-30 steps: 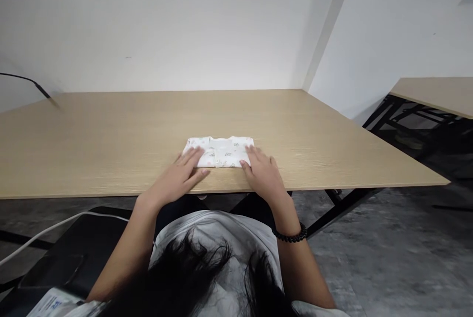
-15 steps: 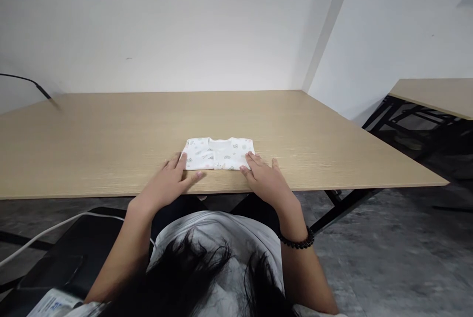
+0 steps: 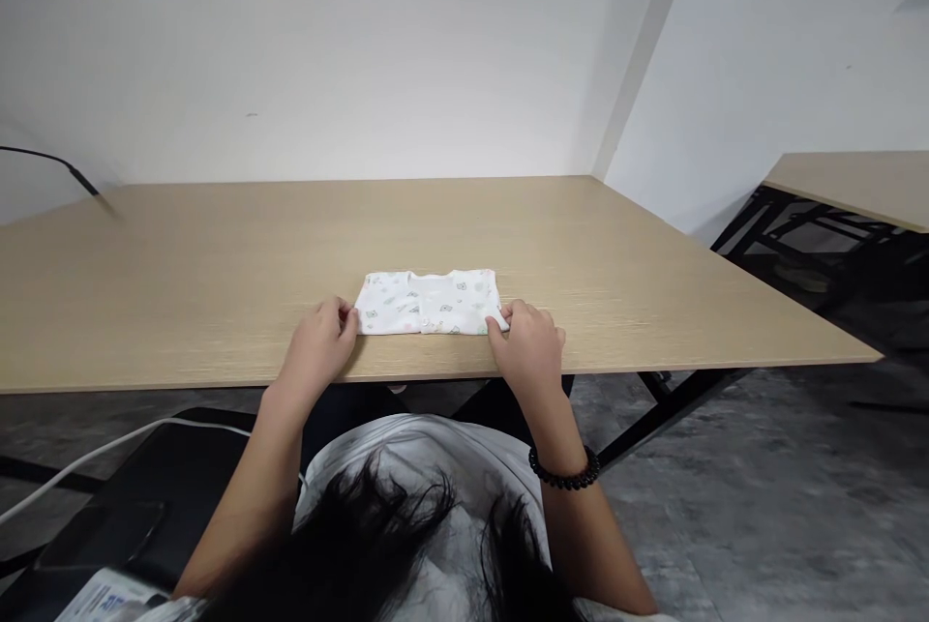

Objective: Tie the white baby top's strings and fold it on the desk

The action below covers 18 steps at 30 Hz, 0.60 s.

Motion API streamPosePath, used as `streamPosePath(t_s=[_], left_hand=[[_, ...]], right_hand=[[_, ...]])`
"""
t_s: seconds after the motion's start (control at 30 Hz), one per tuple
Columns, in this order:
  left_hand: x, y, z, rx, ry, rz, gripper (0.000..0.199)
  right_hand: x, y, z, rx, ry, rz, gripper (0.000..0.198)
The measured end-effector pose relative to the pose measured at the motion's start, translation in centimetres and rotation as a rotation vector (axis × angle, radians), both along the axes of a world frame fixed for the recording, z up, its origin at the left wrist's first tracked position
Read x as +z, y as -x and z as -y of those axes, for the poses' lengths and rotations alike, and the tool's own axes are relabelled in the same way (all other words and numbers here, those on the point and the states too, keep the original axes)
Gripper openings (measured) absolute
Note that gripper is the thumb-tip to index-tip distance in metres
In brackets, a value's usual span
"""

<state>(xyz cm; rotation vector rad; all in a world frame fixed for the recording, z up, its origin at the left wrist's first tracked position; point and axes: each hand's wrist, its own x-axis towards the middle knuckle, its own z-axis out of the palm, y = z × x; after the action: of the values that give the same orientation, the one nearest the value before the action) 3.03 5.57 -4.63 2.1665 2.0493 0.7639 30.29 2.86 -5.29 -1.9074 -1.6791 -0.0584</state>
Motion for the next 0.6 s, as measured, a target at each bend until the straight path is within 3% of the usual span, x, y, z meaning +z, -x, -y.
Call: streamPosePath(t_s=[0.2,0.4,0.6], left_hand=[[-0.32,0.37,-0.14,-0.015,-0.029,0.127,0.015],[-0.01,0.27,-0.11,0.015,0.024,0.118,0.023],[0.67,-0.36,0.53,0.116,0.102,-0.107,0.029]], right_hand=[[-0.36,-0.20,-0.21,0.040,-0.051,-0.098,0.018],[-0.61,-0.29,-0.48,0.116,-0.160,-0.115,0.021],[-0.87,-0.78,-0.57,0.080,-0.027,-0.045,0.024]])
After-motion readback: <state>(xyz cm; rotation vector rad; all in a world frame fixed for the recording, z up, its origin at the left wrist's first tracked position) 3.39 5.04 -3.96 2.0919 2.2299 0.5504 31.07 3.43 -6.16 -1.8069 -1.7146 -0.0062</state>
